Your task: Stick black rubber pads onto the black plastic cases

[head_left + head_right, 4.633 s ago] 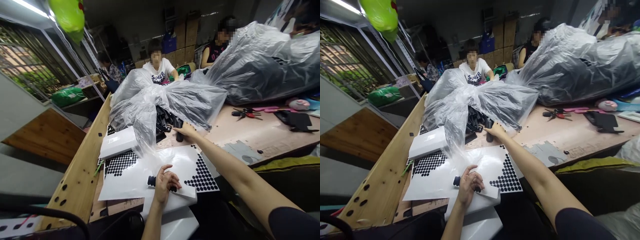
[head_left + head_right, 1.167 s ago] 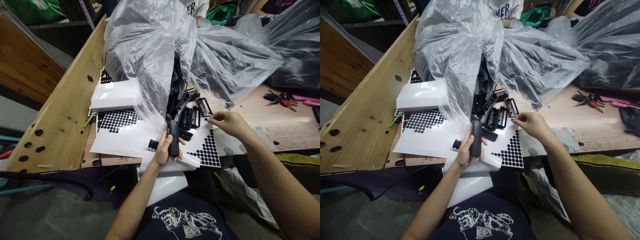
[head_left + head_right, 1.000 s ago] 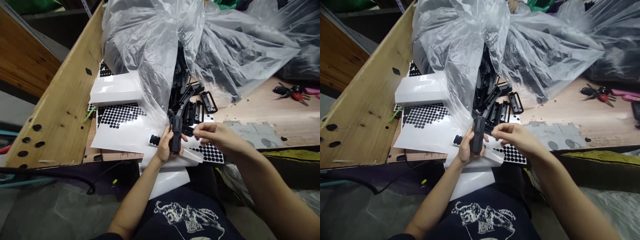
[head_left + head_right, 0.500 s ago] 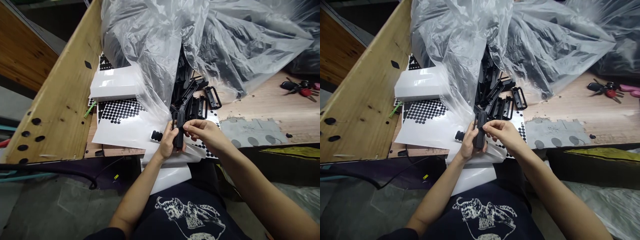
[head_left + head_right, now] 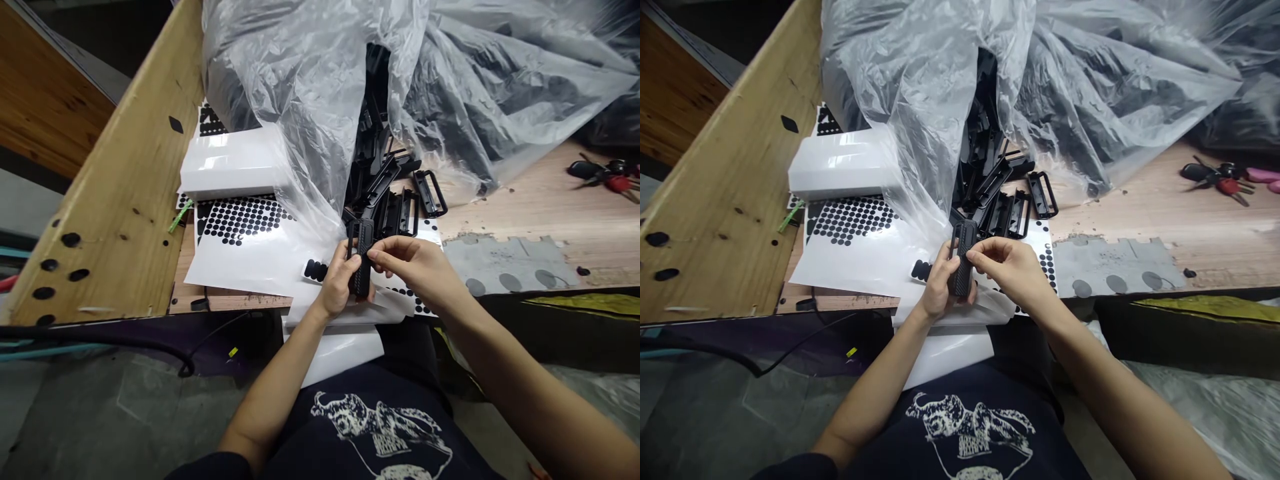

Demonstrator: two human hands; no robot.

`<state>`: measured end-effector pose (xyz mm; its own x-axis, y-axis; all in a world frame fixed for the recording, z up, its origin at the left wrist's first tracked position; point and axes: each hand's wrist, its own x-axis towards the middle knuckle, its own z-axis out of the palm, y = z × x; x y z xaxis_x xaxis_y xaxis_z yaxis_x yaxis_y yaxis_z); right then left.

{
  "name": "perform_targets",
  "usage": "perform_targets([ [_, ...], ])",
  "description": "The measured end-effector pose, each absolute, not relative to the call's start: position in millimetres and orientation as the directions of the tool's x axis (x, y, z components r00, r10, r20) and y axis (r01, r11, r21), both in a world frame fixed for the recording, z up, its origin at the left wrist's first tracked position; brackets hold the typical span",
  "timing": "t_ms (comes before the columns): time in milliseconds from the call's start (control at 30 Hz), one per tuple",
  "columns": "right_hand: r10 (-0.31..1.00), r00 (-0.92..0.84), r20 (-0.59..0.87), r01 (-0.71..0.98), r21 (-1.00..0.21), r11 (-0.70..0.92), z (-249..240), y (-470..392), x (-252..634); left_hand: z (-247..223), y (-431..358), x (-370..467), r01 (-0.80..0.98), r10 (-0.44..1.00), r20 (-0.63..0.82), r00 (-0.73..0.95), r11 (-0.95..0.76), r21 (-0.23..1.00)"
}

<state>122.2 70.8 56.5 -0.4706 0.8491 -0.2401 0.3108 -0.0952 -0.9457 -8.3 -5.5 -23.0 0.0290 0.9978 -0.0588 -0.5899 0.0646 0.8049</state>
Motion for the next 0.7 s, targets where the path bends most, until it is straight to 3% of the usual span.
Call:
perform_targets([
  [467,0.870,-0.475,-0.129,0.355,-0.933,0.055,50,67,123,-25,-6,-9,-0.595,0.997,-0.077,0.024,0.076,0.800],
  [700,0.865,-0.493,-0.093,0.268,-0.962,0.049,42,69,123,-24,-4,-7,-0.642,0.997,-0.072,0.000,0.055,0.765],
])
